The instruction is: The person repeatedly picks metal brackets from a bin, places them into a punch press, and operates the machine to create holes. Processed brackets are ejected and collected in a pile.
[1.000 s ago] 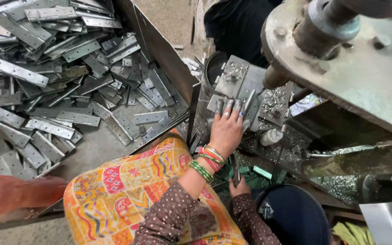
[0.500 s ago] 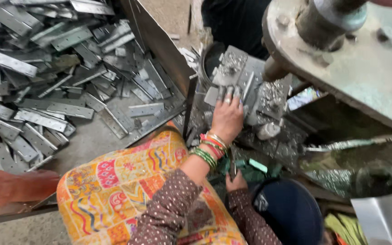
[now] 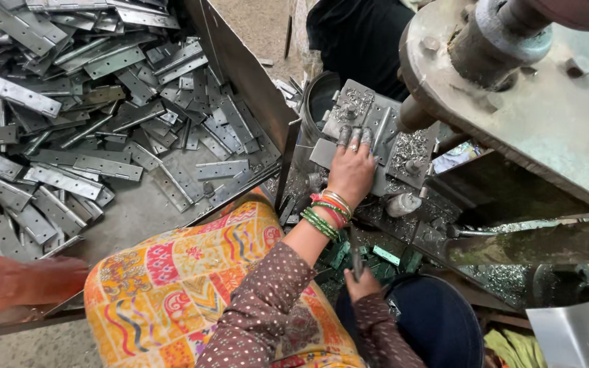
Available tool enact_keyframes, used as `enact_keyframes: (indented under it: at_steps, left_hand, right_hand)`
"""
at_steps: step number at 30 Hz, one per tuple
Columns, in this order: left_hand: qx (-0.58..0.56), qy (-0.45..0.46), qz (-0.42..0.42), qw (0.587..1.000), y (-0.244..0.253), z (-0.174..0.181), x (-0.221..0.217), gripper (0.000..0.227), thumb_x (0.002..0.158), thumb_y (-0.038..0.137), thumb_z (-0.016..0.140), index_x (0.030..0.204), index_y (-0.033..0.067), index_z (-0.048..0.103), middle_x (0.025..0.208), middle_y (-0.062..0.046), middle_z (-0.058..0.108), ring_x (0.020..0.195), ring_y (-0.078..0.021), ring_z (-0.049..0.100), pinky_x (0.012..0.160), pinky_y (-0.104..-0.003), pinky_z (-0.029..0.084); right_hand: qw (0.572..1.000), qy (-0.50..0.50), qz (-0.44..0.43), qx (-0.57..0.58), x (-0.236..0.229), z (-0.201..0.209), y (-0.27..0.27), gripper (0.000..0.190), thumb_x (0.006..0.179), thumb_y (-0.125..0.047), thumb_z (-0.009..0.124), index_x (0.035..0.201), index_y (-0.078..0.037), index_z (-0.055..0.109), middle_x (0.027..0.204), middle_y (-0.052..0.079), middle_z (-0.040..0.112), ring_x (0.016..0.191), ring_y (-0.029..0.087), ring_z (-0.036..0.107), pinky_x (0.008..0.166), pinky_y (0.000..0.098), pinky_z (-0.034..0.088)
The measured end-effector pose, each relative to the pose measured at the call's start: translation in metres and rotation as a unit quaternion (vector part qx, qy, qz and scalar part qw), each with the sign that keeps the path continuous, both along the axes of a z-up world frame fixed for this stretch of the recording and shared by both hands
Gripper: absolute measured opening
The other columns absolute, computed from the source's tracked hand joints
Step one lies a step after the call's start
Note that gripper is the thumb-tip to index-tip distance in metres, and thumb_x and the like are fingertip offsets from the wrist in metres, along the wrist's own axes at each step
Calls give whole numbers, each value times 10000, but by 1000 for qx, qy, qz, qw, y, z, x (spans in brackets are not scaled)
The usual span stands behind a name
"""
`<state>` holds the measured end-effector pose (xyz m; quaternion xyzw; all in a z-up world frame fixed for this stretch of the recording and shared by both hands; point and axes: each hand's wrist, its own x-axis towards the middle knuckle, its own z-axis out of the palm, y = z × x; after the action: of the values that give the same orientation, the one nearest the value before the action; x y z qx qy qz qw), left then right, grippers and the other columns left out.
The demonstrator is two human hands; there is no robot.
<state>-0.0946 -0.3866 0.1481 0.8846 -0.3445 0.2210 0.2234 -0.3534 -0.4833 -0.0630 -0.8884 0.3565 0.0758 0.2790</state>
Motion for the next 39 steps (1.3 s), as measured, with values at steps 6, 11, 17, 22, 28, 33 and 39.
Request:
enact_keyframes:
  at_steps: [6,11,17,22,28,33,39]
  left_hand:
    - [0,-21,10,1000,15,1,-17,274,875,177,556,1024,53,750,1233,-133,684,1184,-294,622,1067,-455,443]
    - [5,35,-25,999,28,14,-18,231,907,165,574,989,48,755,1249,-143,675,1235,-308,601,1081,-469,426]
    - [-9,-22,-6,1000,27,6,-25,236,866,157,578,978,40,750,1291,-154,664,1265,-305,591,1061,-452,428]
    - [-15,-41,5,999,26,5,-24,219,846,160,594,958,47,744,1286,-151,663,1292,-299,588,1068,-447,447]
    - [3,9,-15,1000,29,12,-22,198,860,153,599,956,64,747,1260,-136,668,1298,-292,587,989,-463,458]
    - [23,39,-14,999,17,3,-2,193,901,171,580,926,94,755,1245,-122,679,1270,-288,594,1034,-485,451]
    - [-37,-21,2,999,4,2,13,173,834,160,600,870,89,754,1199,-112,691,1221,-276,609,1002,-451,454]
  right_hand:
    - [998,1,-1,-57,-12,-29,33,488,902,-526,649,1107,-84,640,812,191,717,758,405,711,696,505,552]
    - [999,2,-32,-32,8,-26,22,539,859,-533,698,1102,-56,628,852,207,710,817,427,696,714,517,542]
    - [999,35,29,6,-11,-10,-12,552,860,-556,707,1027,-32,660,846,200,726,805,390,724,749,468,563]
    - [998,-49,-28,6,2,-39,22,463,882,-488,670,1063,-63,662,867,188,735,825,399,714,748,486,546]
    - [998,-41,-42,33,-1,-16,21,476,851,-489,709,1062,-64,668,852,213,743,829,410,726,748,482,548]
    - [998,50,9,47,-17,16,-4,543,852,-547,707,1003,-27,675,830,223,740,822,411,758,760,464,588]
    - [998,-55,-26,-30,3,-36,29,516,870,-505,672,1149,-73,640,908,233,726,882,461,702,761,519,544]
